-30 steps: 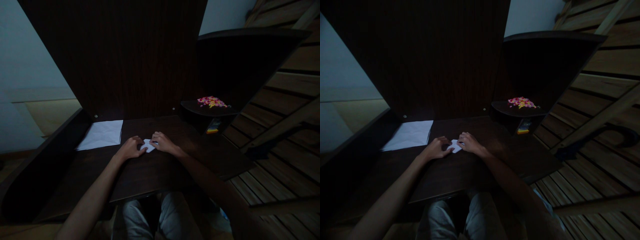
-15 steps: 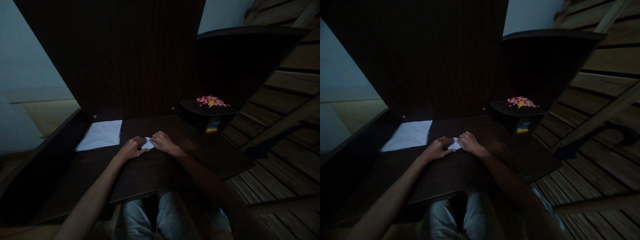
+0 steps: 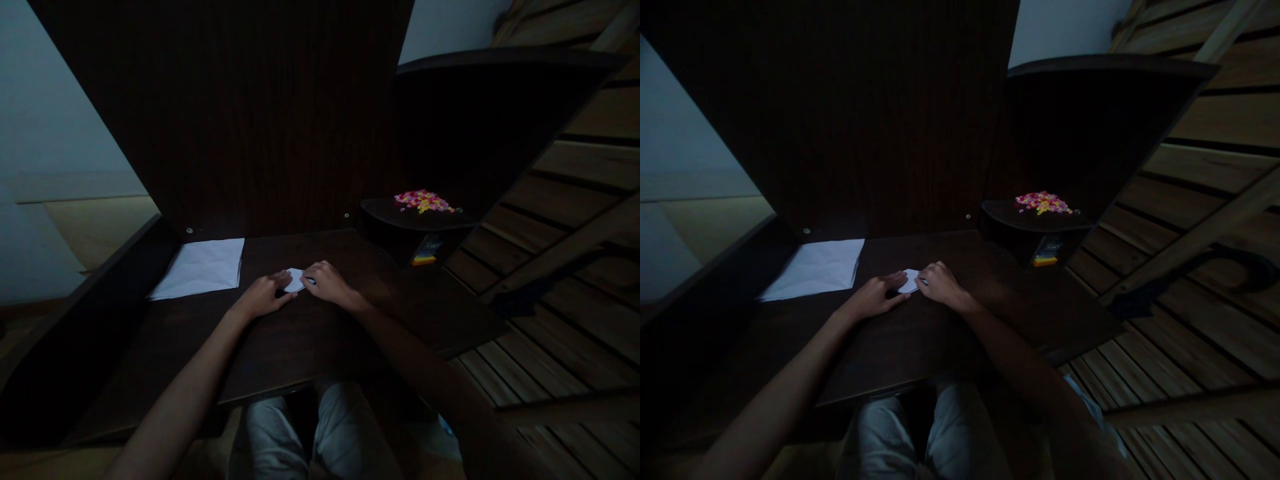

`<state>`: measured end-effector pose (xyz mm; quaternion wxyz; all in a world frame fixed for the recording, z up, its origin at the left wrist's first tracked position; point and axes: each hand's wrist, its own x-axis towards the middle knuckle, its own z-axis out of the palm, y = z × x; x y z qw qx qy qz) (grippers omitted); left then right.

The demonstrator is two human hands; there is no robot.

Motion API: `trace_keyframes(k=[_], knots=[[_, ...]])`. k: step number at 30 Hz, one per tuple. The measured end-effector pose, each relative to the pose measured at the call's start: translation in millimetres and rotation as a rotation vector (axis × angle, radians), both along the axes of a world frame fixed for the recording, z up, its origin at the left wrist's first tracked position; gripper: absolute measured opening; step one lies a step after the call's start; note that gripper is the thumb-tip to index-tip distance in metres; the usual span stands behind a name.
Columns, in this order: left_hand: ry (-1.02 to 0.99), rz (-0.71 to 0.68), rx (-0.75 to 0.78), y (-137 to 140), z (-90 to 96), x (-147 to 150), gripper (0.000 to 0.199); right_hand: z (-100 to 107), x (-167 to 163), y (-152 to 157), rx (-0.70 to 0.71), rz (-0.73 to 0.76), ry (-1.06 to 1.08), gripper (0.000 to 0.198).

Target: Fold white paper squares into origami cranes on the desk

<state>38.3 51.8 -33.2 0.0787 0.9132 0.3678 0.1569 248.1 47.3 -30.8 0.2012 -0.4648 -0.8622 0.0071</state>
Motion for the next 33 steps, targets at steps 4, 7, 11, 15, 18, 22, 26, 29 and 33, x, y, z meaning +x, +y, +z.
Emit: trace_keyframes(k=[4,7,11,15,18,22,26,29,33], knots=[[0.032,0.007,-0.02,1.0,1.6,0.3,0.049,-0.1,0.8,-0.1,-0.013,-0.018,-0.014,0.02],[0.043,0.016,-0.024,1.0,1.5,0.3,0.048,-0.2,2.5,-0.4,0.007,-0.021,-0.002,0.018],[0.035,0.013,-0.03,1.0,0.5,-0.3,0.048,0.1,4.4,0.0,0.017,-0.029,0.004,0.018],[0.024,0.014,-0.038,1.7,0.4,-0.6,0.047,-0.1,4.9,0.7,0.017,-0.03,0.008,0.017],[0.02,0.01,-0.045,2.0,0.4,-0.6,0.049,-1.7,4.9,1.5,0.009,-0.026,0.015,0.019],[-0.01,0.01,-0.048,2.1,0.0,-0.8,0.046,-4.3,4.5,3.0,0.004,-0.02,0.03,0.02],[-0.02,0.01,-0.05,1.7,0.7,-1.0,0.046,-5.0,4.1,3.7,0.009,-0.028,0.03,0.02],[-0.011,-0.001,-0.054,1.7,1.3,-1.1,0.047,-4.3,4.6,3.4,0.025,-0.016,0.029,0.02],[-0.026,-0.008,-0.057,2.7,0.1,-1.2,0.043,-3.5,5.5,2.5,0.055,0.034,0.062,0.018]])
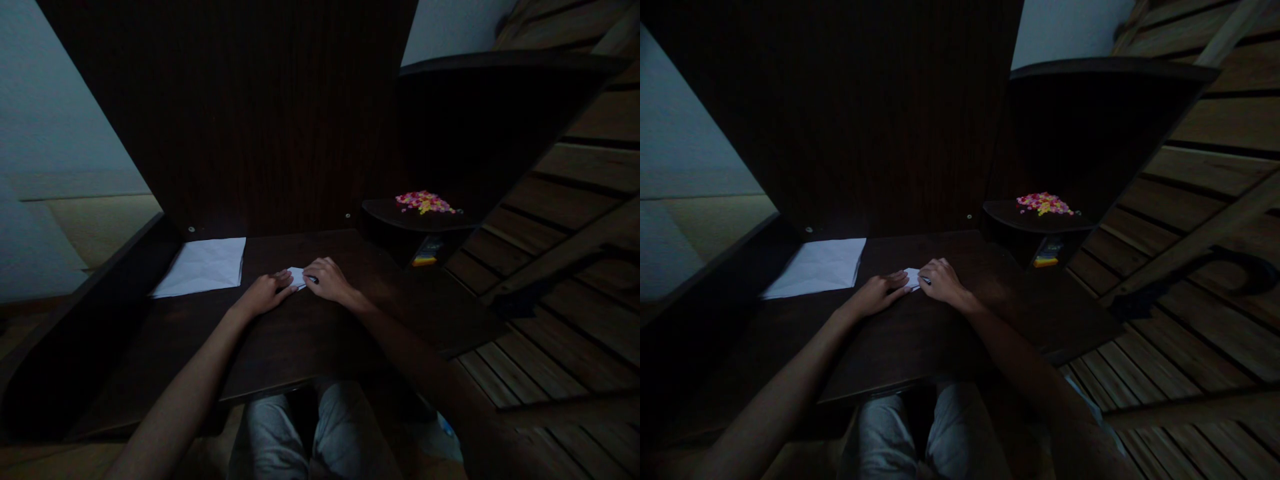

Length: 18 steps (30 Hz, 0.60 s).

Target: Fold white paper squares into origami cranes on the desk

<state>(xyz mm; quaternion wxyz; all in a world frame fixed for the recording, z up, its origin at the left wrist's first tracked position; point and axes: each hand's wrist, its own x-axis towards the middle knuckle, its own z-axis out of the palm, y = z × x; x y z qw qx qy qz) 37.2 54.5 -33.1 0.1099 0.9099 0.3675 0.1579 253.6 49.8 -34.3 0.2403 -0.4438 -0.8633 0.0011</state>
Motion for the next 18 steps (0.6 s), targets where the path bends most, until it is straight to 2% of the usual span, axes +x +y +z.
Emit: trace_keyframes(k=[9,18], knots=[[-0.032,-0.013,-0.018,0.9,-1.3,-0.9,0.042,-1.2,-2.2,-2.2,-0.027,0.132,0.025,0.021],[-0.04,0.051,-0.026,0.1,-0.9,-1.5,0.035,-3.0,-2.7,1.6,-0.066,0.127,0.08,0.022]])
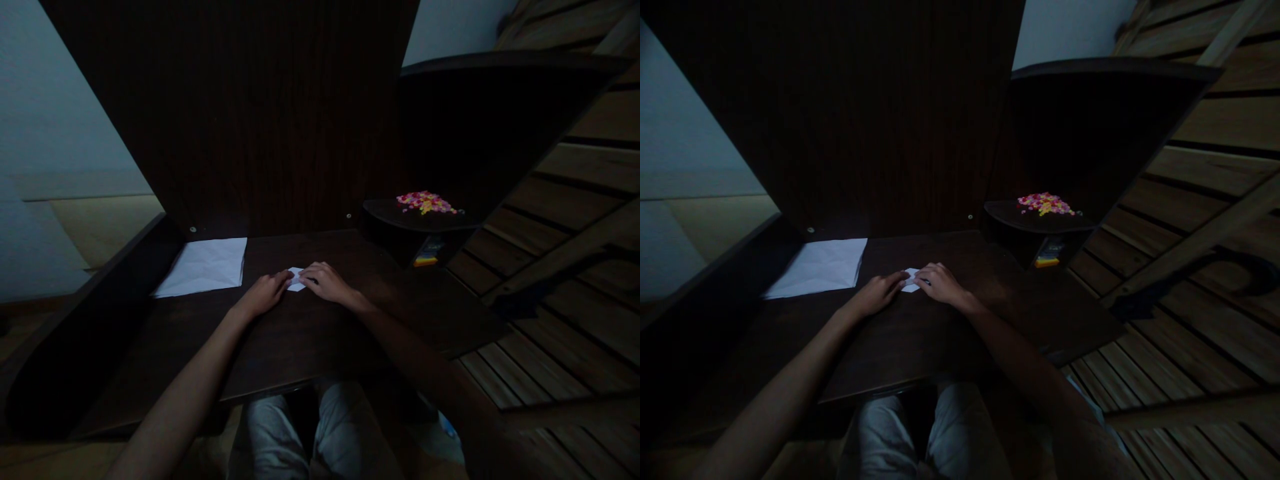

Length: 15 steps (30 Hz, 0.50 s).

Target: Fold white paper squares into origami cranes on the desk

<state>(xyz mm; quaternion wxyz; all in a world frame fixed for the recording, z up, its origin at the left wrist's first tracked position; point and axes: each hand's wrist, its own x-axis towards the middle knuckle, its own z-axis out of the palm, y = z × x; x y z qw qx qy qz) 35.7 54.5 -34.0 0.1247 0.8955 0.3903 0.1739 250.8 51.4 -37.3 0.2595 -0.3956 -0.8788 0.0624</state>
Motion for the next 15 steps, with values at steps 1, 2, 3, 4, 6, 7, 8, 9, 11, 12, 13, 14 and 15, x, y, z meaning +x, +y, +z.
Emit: trace_keyframes(k=[1,2,3,4,6,7,8,9,11,12,13,14,15], knots=[[0.001,0.008,-0.009,0.0,-0.1,-0.3,0.035,-0.4,-0.5,0.3,-0.01,-0.005,0.017,0.021],[-0.002,0.012,-0.017,0.0,-0.2,-0.5,0.035,-0.9,-1.1,0.7,-0.022,-0.011,0.036,0.02],[-0.008,0.011,-0.023,-0.1,-0.1,-0.5,0.036,-1.6,-1.7,1.2,-0.034,-0.018,0.057,0.019],[-0.014,0.01,-0.026,-0.2,0.0,-0.5,0.036,-2.3,-2.2,1.8,-0.046,-0.028,0.08,0.018],[-0.023,0.009,-0.029,-0.7,0.7,0.0,0.036,-3.8,-2.5,3.2,-0.06,-0.051,0.122,0.018],[-0.024,0.009,-0.03,-1.0,1.1,0.3,0.036,-4.7,-2.3,4.0,-0.06,-0.06,0.136,0.018],[-0.024,0.01,-0.031,-1.3,1.4,0.6,0.036,-5.7,-2.0,4.7,-0.057,-0.066,0.144,0.018],[-0.025,0.011,-0.034,-1.4,1.7,0.8,0.036,-6.8,-1.5,5.5,-0.05,-0.067,0.146,0.019],[-0.027,0.009,-0.039,-1.2,1.7,1.1,0.038,-9.5,-0.6,6.9,-0.041,-0.062,0.135,0.019],[-0.027,0.006,-0.037,-0.8,1.3,1.1,0.038,-10.9,-0.2,7.5,-0.042,-0.057,0.128,0.02],[-0.026,0.001,-0.031,-0.2,0.7,1.0,0.039,-12.2,0.0,8.0,-0.046,-0.053,0.122,0.021],[-0.024,-0.007,-0.022,0.6,0.0,0.8,0.039,-13.2,0.0,8.3,-0.054,-0.053,0.117,0.023],[-0.019,-0.019,-0.011,1.5,-0.7,0.5,0.039,-13.9,0.1,8.5,-0.063,-0.054,0.112,0.024]])
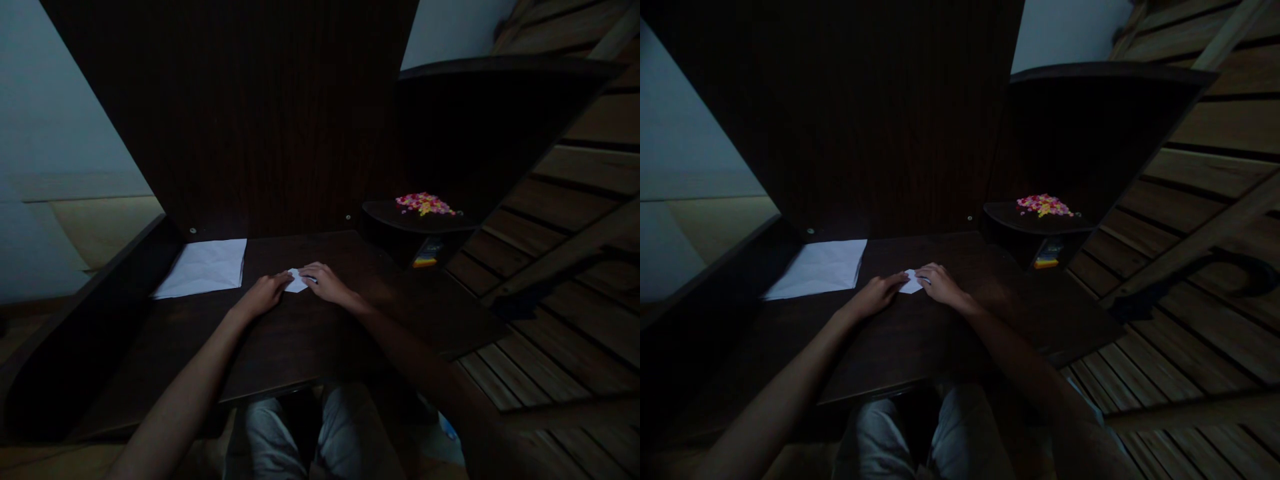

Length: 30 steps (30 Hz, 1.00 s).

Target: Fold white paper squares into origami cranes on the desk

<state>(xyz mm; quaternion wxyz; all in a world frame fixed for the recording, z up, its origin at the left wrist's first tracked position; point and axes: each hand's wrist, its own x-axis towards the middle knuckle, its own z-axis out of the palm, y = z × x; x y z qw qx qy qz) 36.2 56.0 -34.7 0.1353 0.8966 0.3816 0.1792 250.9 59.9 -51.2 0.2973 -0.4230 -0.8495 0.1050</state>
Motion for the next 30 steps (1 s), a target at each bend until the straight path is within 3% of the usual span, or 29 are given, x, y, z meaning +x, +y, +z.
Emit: trace_keyframes(k=[9,15,21,24,30], knots=[[0.082,-0.097,0.07,4.5,-0.7,-2.8,0.044,7.5,7.9,0.4,-0.092,0.008,-0.108,0.028],[0.076,-0.135,0.059,6.4,-2.2,-6.9,0.057,7.4,16.2,3.6,-0.129,-0.01,-0.092,0.03],[0.016,-0.129,0.061,6.8,-6.2,-6.3,0.056,10.2,12.2,-1.5,-0.078,-0.022,-0.049,0.029],[0.02,-0.076,0.1,4.9,-6.8,-4.9,0.05,15.2,6.5,-5.0,-0.033,-0.024,-0.077,0.027],[0.068,0.171,0.207,-0.5,-3.3,-0.9,0.048,15.1,2.2,-4.4,-0.068,-0.072,-0.023,0.021]])
